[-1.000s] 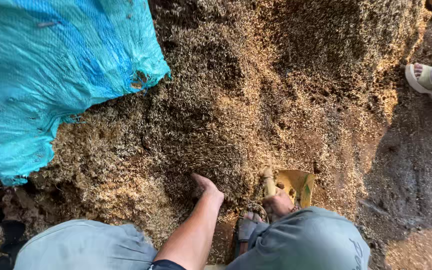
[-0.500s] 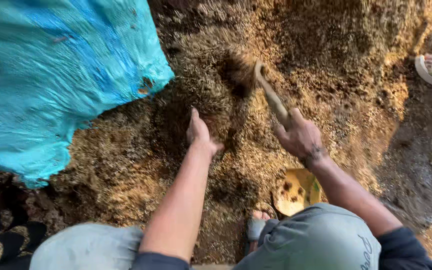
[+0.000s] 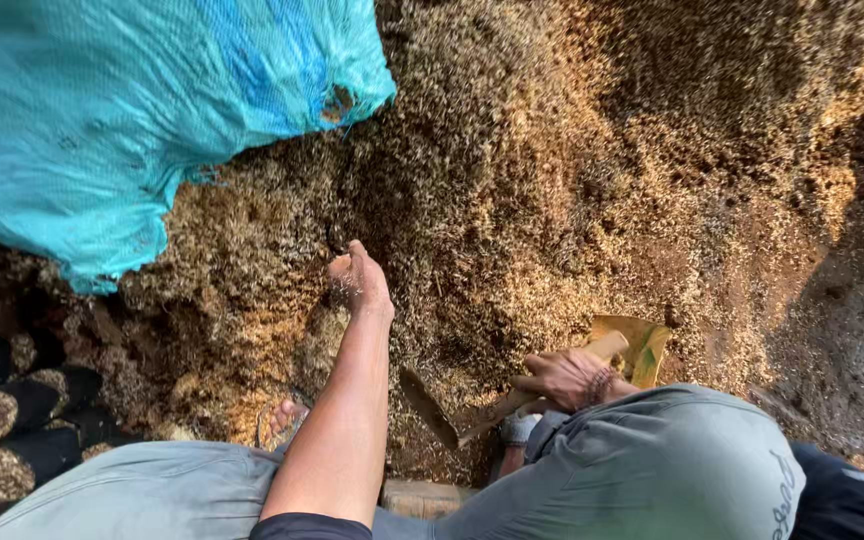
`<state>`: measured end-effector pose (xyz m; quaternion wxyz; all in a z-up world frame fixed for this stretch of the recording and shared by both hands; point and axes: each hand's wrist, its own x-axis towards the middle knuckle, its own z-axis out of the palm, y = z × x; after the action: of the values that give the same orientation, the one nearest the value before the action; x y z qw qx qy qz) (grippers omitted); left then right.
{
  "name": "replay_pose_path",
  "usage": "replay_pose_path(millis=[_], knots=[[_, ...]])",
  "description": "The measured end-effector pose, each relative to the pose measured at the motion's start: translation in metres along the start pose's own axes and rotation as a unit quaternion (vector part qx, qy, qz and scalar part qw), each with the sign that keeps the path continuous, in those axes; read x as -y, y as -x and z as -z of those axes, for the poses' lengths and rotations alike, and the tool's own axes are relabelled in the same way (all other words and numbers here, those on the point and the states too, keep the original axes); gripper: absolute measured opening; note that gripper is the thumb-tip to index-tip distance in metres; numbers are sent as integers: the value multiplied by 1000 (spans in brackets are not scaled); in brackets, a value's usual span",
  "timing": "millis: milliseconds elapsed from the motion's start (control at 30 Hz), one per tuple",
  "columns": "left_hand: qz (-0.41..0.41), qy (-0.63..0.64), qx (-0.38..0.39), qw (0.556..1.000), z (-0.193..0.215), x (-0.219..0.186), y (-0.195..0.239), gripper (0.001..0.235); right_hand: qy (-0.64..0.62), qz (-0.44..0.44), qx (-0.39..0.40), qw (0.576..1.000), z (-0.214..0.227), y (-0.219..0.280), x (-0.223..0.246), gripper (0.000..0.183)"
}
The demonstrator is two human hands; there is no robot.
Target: The person scoops a loose fibrous material from a large pile into a blue sack using a small scoop and hands. The person repeatedly fills the scoop and pours the material into the sack, occasionally using hands to guide the flow.
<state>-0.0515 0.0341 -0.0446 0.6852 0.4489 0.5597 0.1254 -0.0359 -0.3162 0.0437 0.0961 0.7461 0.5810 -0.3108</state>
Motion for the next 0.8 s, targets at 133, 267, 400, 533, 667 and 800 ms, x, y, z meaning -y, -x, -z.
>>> replay_pose_path(millis=[133,267,400,533,667,800], knots=[[43,46,61,996,6,6,4,44,77,-102,197,972,38,-1,9,44],[5,97,72,993,-1,7,2,50,172,-140,174,959,86,-8,-33,37],[32,37,30,998,10,11,5,48,335,-230,189,894,145,5,-92,26],[-7,10,-24,1000,4,-2,17,42,338,-358,179,852,224,41,-120,25],[-6,5,-37,999,-2,-22,31,38,253,-414,68,872,287,74,-87,51],[-31,-3,-53,998,-7,-16,37,35,144,-435,126,880,293,53,-31,65]])
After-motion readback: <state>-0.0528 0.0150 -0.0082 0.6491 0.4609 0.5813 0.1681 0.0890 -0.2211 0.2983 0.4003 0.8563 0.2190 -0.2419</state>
